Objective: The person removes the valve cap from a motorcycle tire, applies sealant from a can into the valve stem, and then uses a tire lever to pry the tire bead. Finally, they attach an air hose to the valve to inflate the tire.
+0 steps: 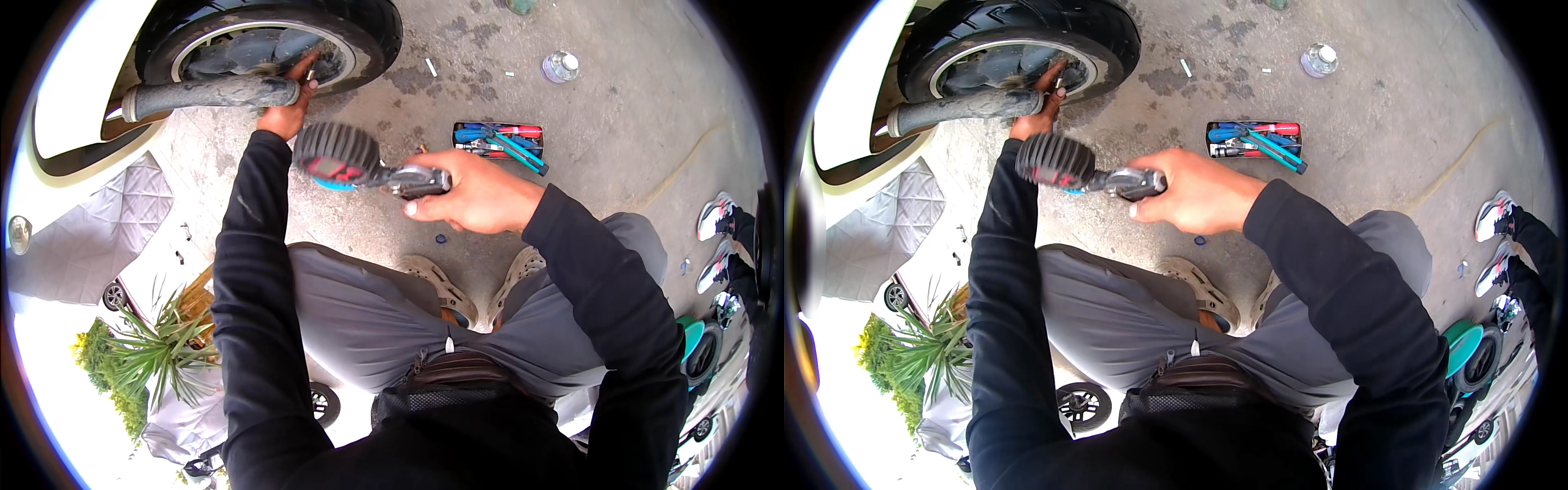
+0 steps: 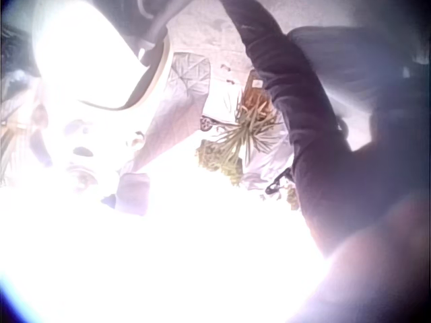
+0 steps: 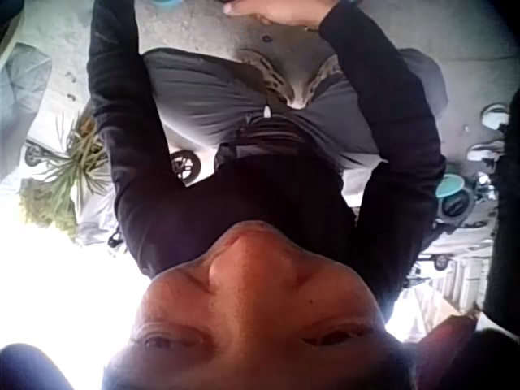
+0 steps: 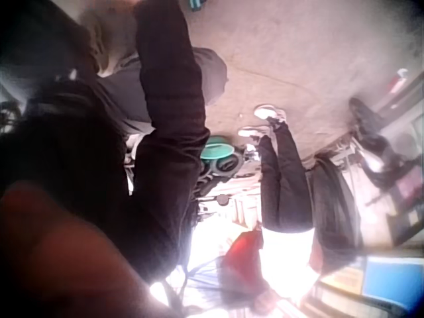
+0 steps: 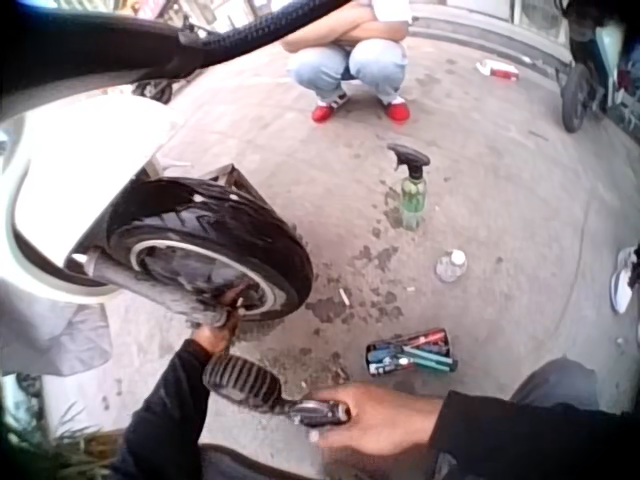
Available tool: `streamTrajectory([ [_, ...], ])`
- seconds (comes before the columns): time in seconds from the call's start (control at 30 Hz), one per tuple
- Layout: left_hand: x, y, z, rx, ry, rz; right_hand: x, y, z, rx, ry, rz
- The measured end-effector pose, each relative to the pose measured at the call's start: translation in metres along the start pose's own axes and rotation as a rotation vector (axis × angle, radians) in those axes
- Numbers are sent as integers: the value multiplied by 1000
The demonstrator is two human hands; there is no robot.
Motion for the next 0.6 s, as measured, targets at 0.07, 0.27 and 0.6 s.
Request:
streamTrajectory([
  [0.07,-5,-1,2,71,139,63,11,5,3,5,53,238],
  [0.27,7,3,1,68,70,59,15,15,1,17,126,386],
  [0.6,-2,3,1,61,7,-41,17,15,0,42,75,558],
])
Point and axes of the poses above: each hand's wrist, its own z-axis towards the middle knuckle, its own y-axis out of the palm, x = y × z, the point moved 3 cm from there along z, towards the middle knuckle, and after that the axes turned 7 degrees about -y, right-handed, at the moved point
